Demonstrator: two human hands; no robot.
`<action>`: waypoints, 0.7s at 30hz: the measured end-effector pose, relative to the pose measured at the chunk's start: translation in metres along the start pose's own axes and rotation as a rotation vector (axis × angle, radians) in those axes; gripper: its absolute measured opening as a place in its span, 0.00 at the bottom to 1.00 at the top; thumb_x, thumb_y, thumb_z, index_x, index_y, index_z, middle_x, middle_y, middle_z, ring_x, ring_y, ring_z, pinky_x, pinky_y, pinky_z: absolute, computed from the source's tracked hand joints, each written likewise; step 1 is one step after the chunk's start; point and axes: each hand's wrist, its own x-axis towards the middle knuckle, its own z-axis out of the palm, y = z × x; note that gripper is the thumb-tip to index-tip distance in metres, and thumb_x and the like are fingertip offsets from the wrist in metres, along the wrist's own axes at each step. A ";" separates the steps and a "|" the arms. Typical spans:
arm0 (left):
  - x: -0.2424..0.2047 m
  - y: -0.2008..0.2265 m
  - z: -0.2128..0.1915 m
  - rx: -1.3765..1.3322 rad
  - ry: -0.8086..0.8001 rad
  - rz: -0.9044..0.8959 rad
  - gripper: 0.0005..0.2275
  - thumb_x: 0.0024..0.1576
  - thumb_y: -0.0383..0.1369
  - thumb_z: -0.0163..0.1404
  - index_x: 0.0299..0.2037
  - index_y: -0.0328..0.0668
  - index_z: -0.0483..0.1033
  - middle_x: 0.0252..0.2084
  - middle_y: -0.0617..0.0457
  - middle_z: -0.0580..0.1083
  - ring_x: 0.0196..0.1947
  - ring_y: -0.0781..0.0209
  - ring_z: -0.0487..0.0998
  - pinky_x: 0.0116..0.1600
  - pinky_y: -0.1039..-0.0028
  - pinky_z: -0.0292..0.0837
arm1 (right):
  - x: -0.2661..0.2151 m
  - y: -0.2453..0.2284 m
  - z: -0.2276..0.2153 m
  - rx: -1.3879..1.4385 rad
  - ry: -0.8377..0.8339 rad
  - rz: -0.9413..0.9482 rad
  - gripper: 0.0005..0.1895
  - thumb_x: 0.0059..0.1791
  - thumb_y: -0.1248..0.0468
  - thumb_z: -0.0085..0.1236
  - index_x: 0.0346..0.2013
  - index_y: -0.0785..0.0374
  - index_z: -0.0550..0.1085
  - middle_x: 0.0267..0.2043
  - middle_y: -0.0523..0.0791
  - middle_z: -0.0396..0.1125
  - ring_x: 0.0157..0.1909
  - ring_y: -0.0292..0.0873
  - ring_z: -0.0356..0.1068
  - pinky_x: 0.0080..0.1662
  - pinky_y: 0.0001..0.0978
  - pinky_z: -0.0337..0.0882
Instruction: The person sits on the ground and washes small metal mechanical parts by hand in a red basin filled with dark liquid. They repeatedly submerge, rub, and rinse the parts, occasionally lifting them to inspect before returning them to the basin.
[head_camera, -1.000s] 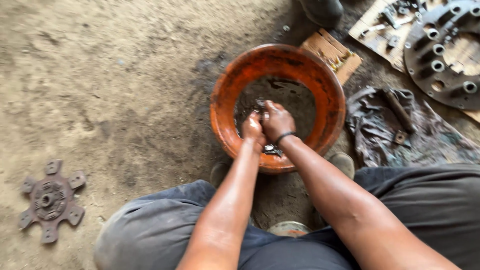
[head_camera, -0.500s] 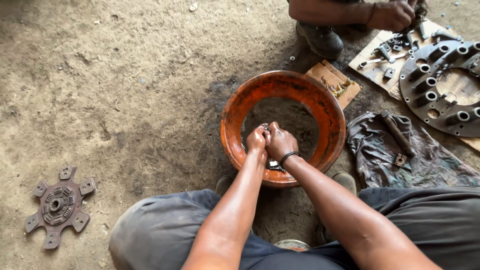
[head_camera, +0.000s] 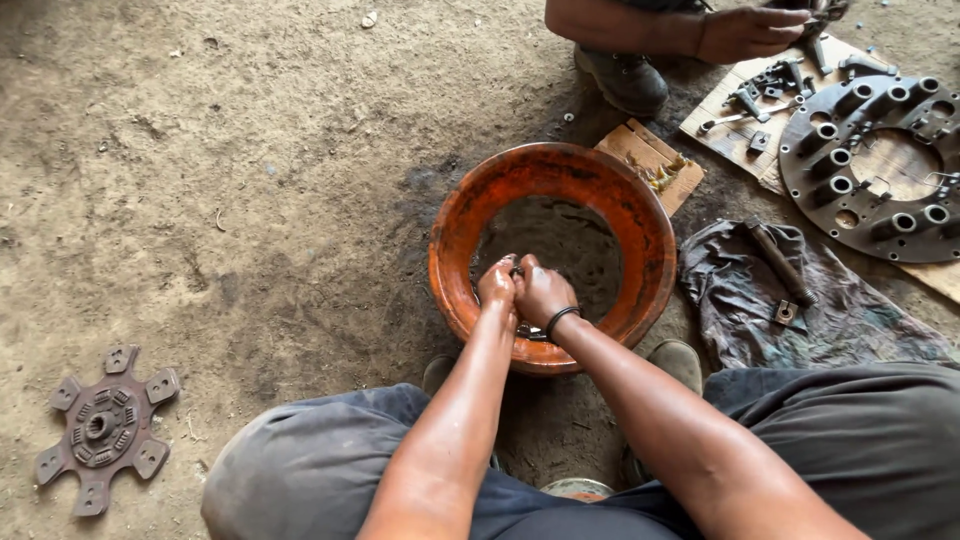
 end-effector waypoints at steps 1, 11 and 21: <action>0.000 -0.003 -0.001 0.081 -0.006 0.001 0.12 0.63 0.32 0.48 0.53 0.41 0.81 0.40 0.50 0.78 0.33 0.58 0.71 0.33 0.68 0.64 | 0.003 0.003 -0.001 -0.010 0.014 0.067 0.16 0.53 0.52 0.45 0.49 0.59 0.68 0.39 0.60 0.74 0.43 0.64 0.75 0.45 0.58 0.73; 0.010 -0.025 0.020 0.063 -0.177 0.159 0.11 0.62 0.28 0.47 0.51 0.35 0.79 0.41 0.53 0.80 0.38 0.65 0.79 0.42 0.75 0.76 | 0.017 0.016 -0.014 0.065 0.188 0.181 0.15 0.50 0.54 0.50 0.49 0.56 0.73 0.39 0.59 0.74 0.43 0.63 0.75 0.45 0.54 0.74; -0.017 -0.035 0.024 0.179 -0.145 0.016 0.11 0.64 0.31 0.46 0.52 0.47 0.80 0.42 0.53 0.79 0.27 0.61 0.64 0.30 0.73 0.54 | 0.043 0.044 -0.019 0.066 0.289 0.205 0.14 0.52 0.52 0.53 0.43 0.57 0.74 0.40 0.57 0.75 0.43 0.61 0.76 0.44 0.53 0.75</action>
